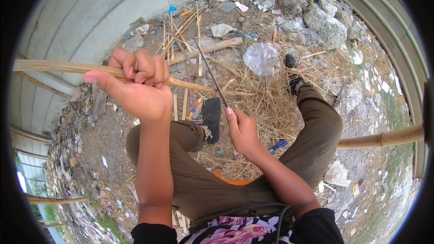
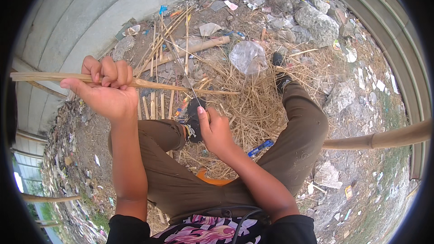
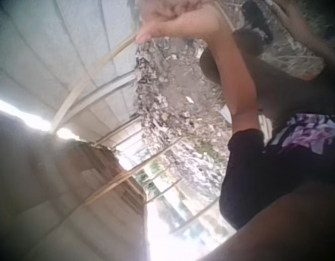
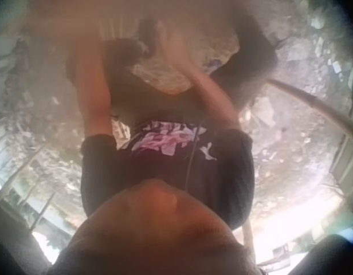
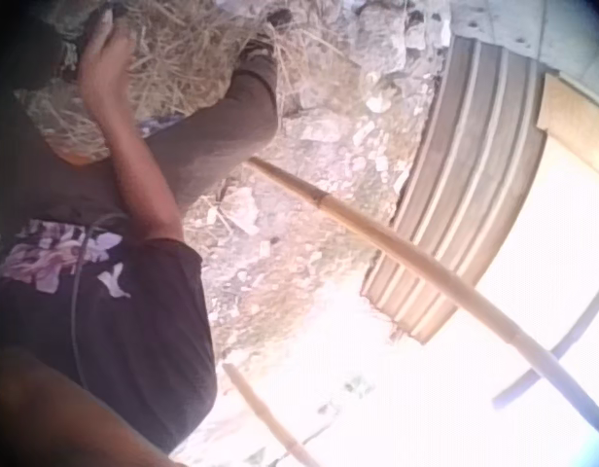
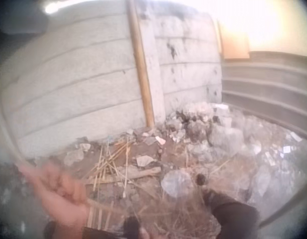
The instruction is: The person sits on the ground and uses a knife to shave and sharpen a thin wooden stick. They hold the stick against their leg and scrape the blade along its length, then switch to a larger machete-like tool to continue shaping the stick.
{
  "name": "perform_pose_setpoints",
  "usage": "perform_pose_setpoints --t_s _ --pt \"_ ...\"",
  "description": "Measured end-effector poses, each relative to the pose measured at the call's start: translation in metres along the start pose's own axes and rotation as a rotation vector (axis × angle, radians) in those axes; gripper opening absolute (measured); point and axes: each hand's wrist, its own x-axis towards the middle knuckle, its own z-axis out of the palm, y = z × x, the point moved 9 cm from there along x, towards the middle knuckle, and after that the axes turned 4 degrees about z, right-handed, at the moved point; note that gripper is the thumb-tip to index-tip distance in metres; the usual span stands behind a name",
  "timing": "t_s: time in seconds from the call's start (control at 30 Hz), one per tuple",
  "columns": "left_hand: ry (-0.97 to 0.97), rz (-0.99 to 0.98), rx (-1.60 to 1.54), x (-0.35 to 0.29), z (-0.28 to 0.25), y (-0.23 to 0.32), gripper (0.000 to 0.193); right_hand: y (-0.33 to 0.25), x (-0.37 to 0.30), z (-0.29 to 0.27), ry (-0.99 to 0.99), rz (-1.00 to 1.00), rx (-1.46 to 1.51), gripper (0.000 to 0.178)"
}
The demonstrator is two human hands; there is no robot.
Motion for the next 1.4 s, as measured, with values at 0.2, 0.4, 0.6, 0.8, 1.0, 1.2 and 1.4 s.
perform_pose_setpoints --t_s 0.2,0.4,0.6,0.8,1.0,1.2,1.4 --pt "0.115 0.046 0.015 -0.006 -0.011 0.002 0.070 -0.014 -0.008 0.005 0.018 -0.106 -0.049 0.038" --pt "0.140 0.062 0.038 0.004 -0.024 0.007 0.069 -0.014 -0.003 0.009 0.017 -0.112 -0.088 0.035" --pt "0.073 0.054 0.024 -0.007 -0.010 0.004 0.067 -0.004 -0.014 0.013 0.003 -0.065 -0.079 0.034" --pt "0.106 0.072 0.014 0.001 -0.024 0.007 0.066 -0.041 -0.019 0.011 0.005 -0.204 -0.166 0.037" --pt "0.072 0.059 0.022 -0.001 -0.021 0.002 0.066 0.035 0.002 0.016 -0.007 -0.023 -0.383 0.039" --pt "0.142 0.078 0.056 -0.002 -0.027 0.004 0.067 -0.030 -0.021 0.014 -0.006 -0.247 -0.163 0.043" --pt "0.105 0.060 0.067 0.001 -0.021 0.002 0.068 0.064 0.018 0.008 0.029 0.093 -0.313 0.043"
